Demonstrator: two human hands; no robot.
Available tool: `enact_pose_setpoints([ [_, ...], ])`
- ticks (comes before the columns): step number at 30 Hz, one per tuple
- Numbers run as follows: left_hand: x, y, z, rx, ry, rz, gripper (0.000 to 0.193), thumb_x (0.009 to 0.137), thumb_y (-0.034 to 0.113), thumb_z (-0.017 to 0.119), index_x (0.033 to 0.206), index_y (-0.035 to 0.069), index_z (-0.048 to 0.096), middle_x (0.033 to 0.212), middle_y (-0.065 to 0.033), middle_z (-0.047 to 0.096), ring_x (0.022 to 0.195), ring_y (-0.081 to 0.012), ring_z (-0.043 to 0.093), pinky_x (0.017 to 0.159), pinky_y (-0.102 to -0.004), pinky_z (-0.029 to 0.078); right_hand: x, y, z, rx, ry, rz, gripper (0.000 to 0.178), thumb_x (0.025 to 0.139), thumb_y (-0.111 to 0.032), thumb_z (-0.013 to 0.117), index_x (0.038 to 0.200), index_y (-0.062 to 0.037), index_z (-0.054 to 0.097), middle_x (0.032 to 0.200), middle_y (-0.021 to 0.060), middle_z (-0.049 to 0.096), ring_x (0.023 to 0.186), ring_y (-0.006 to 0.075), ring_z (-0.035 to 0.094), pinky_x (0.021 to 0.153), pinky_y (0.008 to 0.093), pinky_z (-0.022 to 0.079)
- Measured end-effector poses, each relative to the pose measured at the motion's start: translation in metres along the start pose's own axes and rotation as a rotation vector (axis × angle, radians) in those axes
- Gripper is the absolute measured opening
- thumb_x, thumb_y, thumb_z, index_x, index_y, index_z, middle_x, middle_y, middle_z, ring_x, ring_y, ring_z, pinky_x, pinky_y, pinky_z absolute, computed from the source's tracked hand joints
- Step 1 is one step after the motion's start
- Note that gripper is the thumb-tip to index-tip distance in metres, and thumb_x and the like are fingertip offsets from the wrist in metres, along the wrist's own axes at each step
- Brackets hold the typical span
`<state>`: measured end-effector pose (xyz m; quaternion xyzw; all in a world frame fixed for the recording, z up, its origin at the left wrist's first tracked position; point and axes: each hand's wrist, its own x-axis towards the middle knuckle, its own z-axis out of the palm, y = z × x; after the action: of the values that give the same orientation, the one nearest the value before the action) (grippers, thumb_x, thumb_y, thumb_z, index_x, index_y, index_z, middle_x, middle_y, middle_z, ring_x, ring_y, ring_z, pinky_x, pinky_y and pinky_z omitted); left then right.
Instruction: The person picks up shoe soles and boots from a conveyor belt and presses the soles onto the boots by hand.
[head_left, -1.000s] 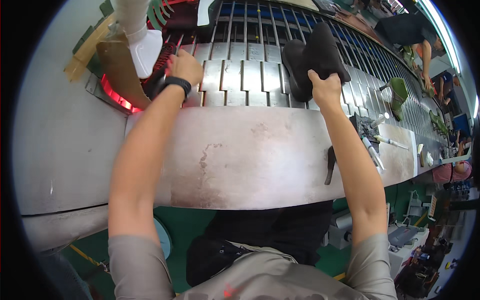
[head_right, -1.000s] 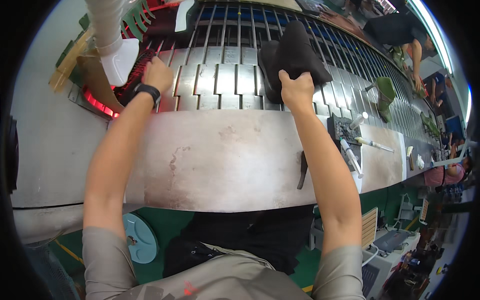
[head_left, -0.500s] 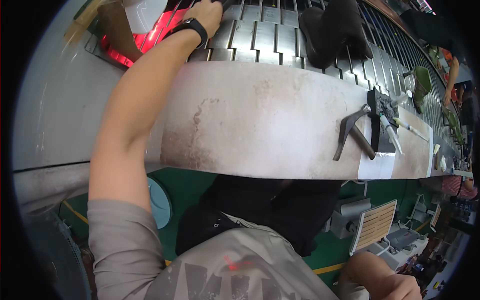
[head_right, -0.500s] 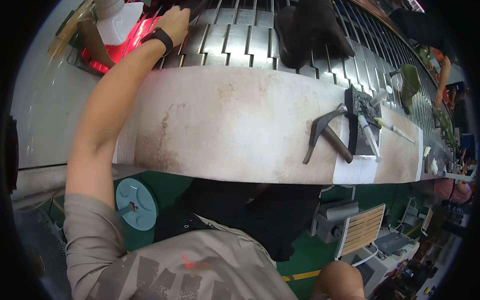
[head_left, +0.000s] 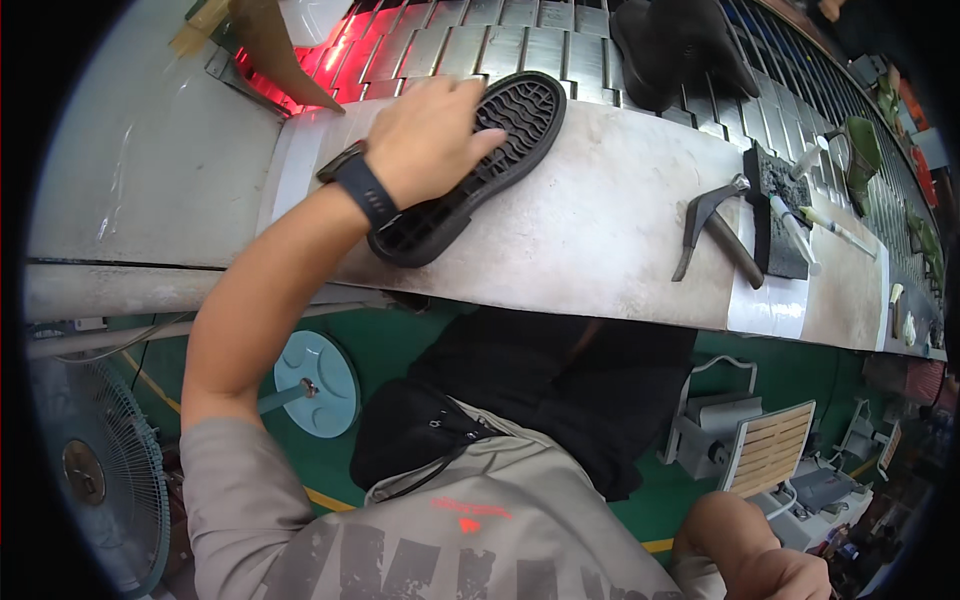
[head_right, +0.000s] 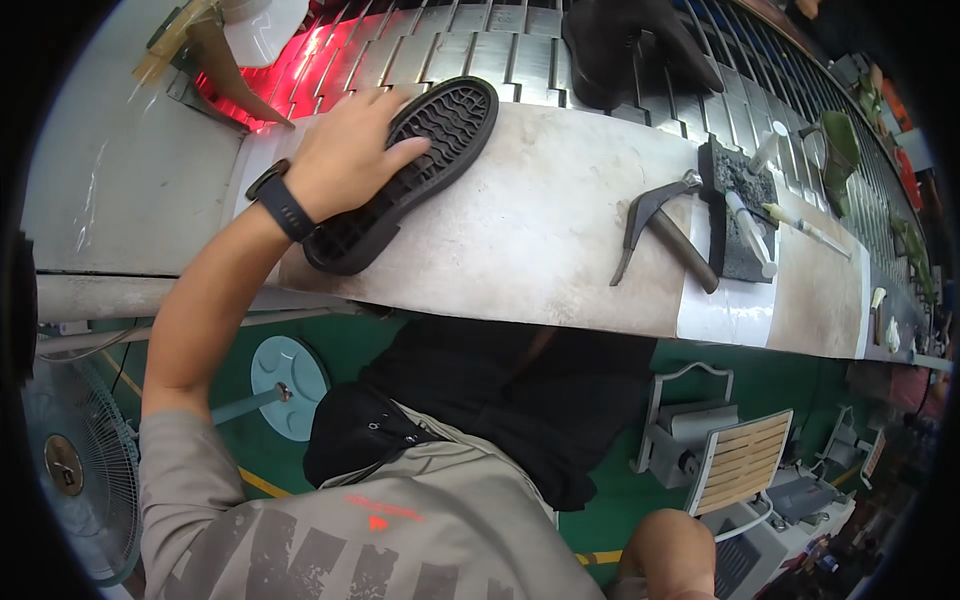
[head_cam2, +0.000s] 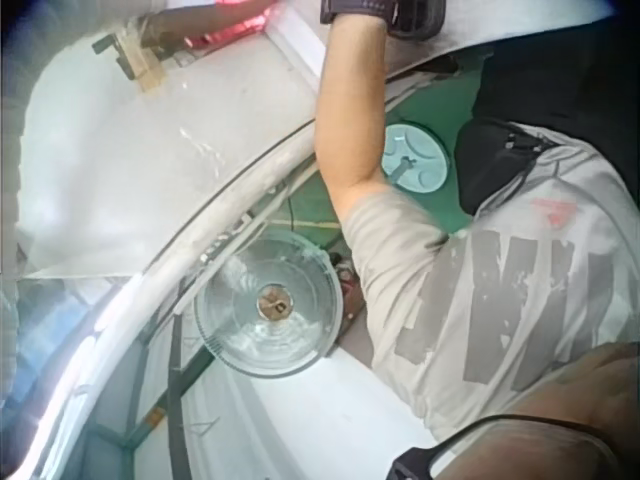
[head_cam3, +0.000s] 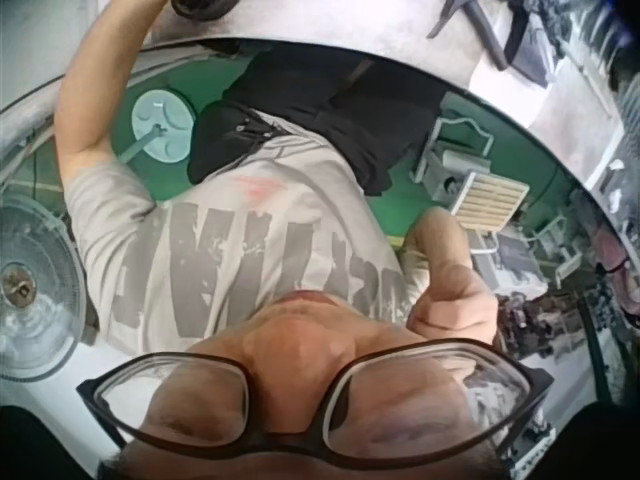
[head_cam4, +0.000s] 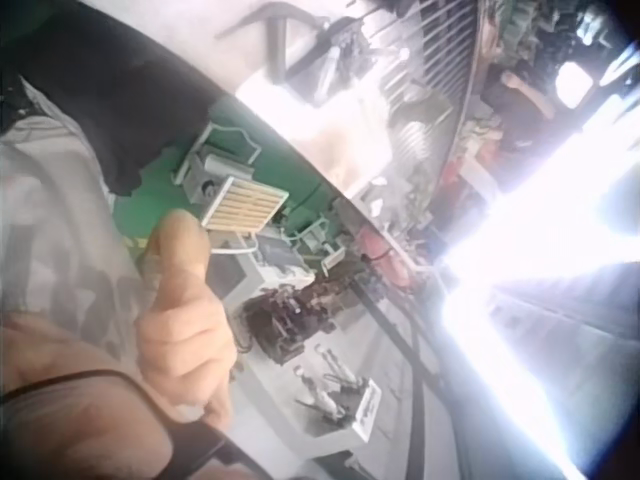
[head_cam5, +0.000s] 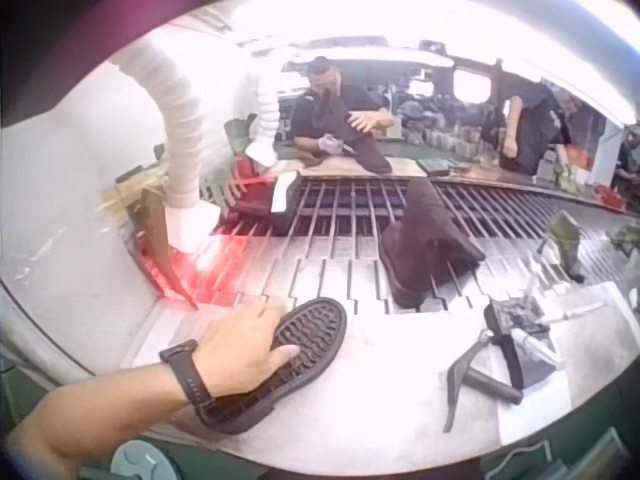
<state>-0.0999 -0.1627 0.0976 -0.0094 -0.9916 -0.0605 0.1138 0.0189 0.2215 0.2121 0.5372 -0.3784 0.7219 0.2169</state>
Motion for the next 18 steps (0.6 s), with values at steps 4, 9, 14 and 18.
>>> enact_pose_setpoints([
  [4,-0.03,-0.005,-0.003,-0.26,-0.024,-0.005,0.051,0.098,0.036,0.075,0.127,-0.006,0.07,0.111,-0.0258,0.076,0.104,-0.0423,0.073,0.09,-0.0478,0.058,-0.006,0.009,-0.007,0.002,0.019,-0.005,0.025,0.09,0.002,0.064,0.074,-0.0142,0.052,0.058,-0.0072,0.06,0.05,0.0036,0.061,0.051,0.0207,0.05],
  [9,0.021,-0.03,-0.007,-0.437,-0.249,-0.312,0.052,0.099,0.038,0.073,0.124,-0.008,0.074,0.106,-0.0263,0.078,0.099,-0.0354,0.077,0.087,-0.0451,0.059,-0.005,0.022,-0.02,0.038,0.036,0.019,0.022,0.091,0.001,0.063,0.077,-0.0134,0.054,0.059,-0.007,0.061,0.05,0.0042,0.061,0.051,0.0212,0.05],
  [14,0.137,-0.133,0.047,-0.124,0.03,-0.241,0.067,0.094,0.051,0.076,0.129,-0.006,0.072,0.119,-0.0246,0.078,0.118,-0.037,0.074,0.103,-0.0436,0.057,-0.005,0.052,-0.031,-0.002,0.13,0.022,0.02,0.092,-0.001,0.064,0.078,-0.0126,0.055,0.061,-0.0051,0.064,0.051,0.0054,0.062,0.052,0.0217,0.052],
  [18,0.257,-0.173,0.087,0.097,0.068,-0.265,0.082,0.09,0.058,0.078,0.139,-0.008,0.065,0.125,-0.026,0.076,0.119,-0.0373,0.073,0.105,-0.0445,0.055,-0.025,0.058,-0.045,-0.17,0.115,0.288,0.014,0.092,-0.02,0.076,0.094,-0.0132,0.064,0.078,0.0038,0.072,0.065,0.0195,0.07,0.057,0.0325,0.058],
])
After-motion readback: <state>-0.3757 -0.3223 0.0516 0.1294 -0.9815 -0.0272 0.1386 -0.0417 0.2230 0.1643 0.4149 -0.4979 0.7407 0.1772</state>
